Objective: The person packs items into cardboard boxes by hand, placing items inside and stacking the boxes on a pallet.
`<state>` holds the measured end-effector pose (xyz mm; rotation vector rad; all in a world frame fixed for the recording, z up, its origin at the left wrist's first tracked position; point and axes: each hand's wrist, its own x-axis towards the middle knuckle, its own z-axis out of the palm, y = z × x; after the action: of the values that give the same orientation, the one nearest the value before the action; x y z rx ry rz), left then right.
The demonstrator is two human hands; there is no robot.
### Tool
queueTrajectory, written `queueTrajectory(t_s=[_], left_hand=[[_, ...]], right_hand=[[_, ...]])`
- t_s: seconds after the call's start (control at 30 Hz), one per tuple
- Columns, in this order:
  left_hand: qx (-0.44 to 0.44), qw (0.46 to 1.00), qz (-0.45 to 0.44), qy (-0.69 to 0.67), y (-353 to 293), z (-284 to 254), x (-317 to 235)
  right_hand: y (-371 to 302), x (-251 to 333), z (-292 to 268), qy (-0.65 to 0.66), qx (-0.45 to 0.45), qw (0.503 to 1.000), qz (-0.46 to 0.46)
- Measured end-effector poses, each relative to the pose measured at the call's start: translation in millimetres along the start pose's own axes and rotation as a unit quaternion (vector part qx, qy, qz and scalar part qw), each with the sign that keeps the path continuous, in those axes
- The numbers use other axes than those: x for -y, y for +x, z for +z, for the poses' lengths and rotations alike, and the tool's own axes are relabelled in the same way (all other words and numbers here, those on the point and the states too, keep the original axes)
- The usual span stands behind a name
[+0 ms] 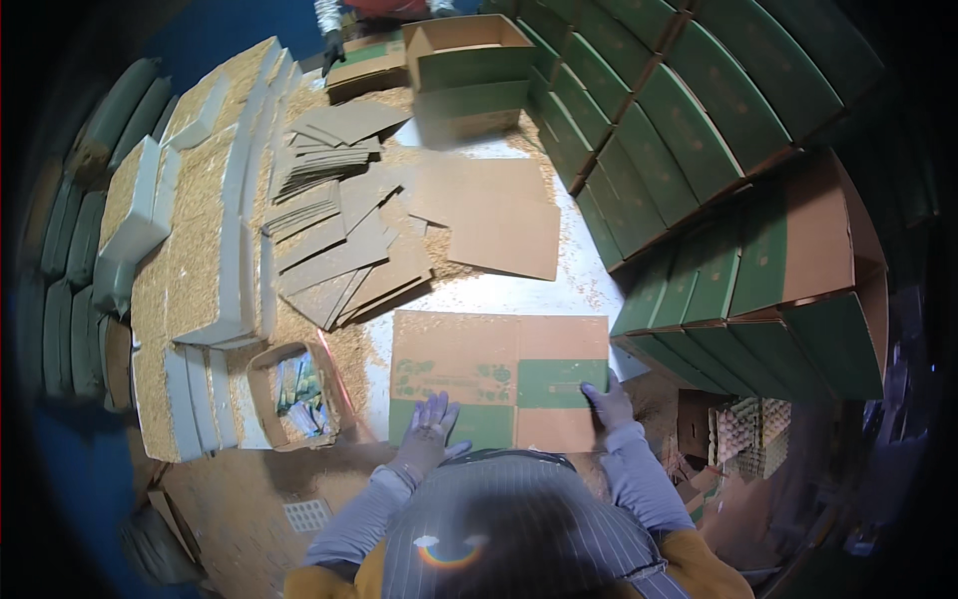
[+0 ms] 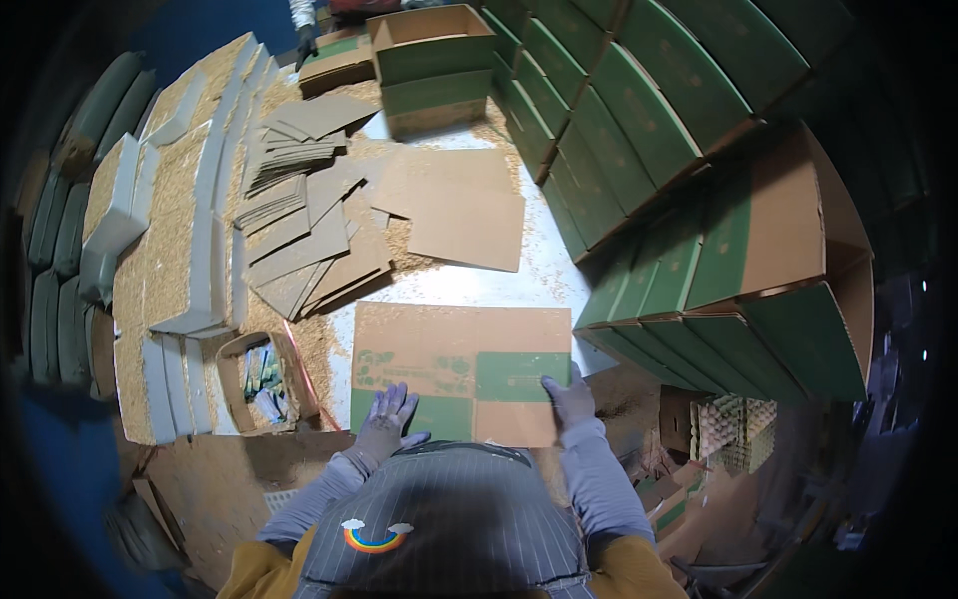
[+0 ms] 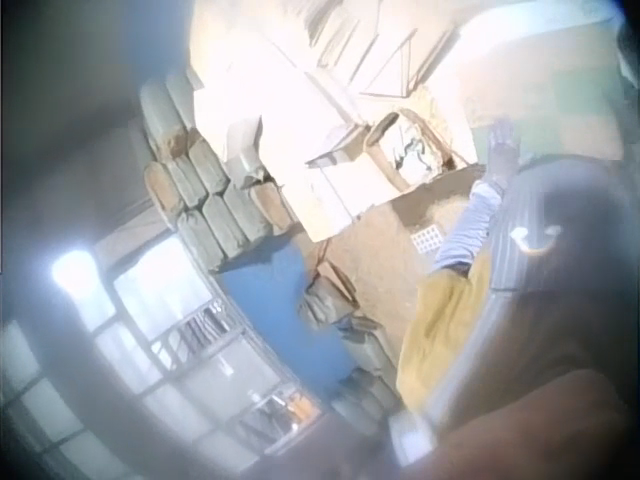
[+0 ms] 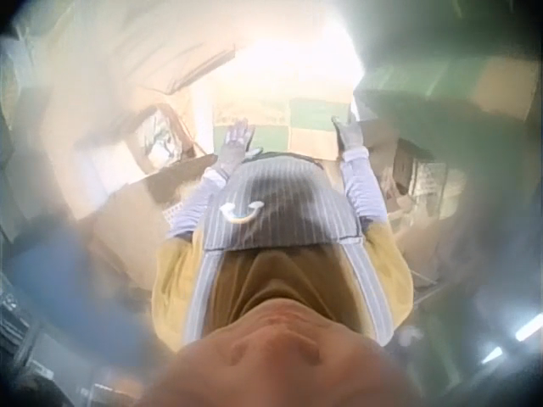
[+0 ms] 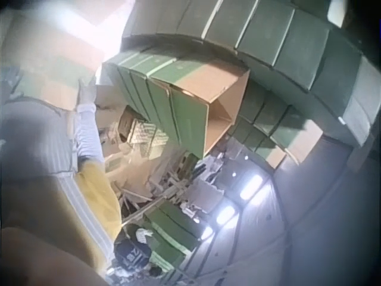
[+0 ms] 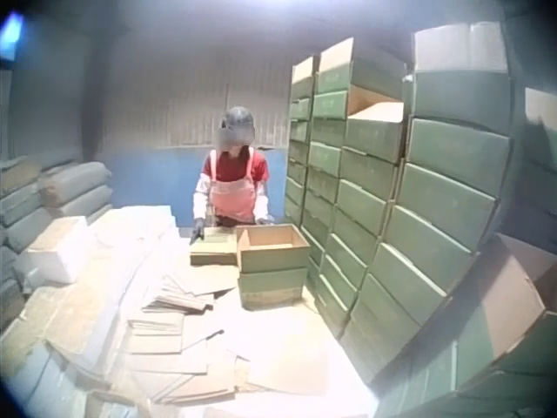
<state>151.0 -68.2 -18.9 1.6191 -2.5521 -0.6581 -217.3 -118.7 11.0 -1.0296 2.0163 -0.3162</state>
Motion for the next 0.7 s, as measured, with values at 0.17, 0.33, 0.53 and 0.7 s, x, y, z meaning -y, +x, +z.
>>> queueTrajectory(t_s=[0.17,0.33,0.53,0.7], left_hand=[[-0.188,0.972,-0.043,-0.134,25,-105,15],[-0.337,0.931,-0.021,0.137,55,-236,21],[-0.239,0.960,0.038,0.138,65,-276,14],[-0.036,0.993,-0.013,-0.109,84,-269,31]], right_hand=[[-36,62,-46,0.390,0.074,0.913,-0.096],[21,67,-64,0.204,0.075,0.934,-0.284],[13,91,-55,0.380,-0.045,0.892,-0.239],[-77,176,-46,-0.206,-0.327,0.745,-0.544]])
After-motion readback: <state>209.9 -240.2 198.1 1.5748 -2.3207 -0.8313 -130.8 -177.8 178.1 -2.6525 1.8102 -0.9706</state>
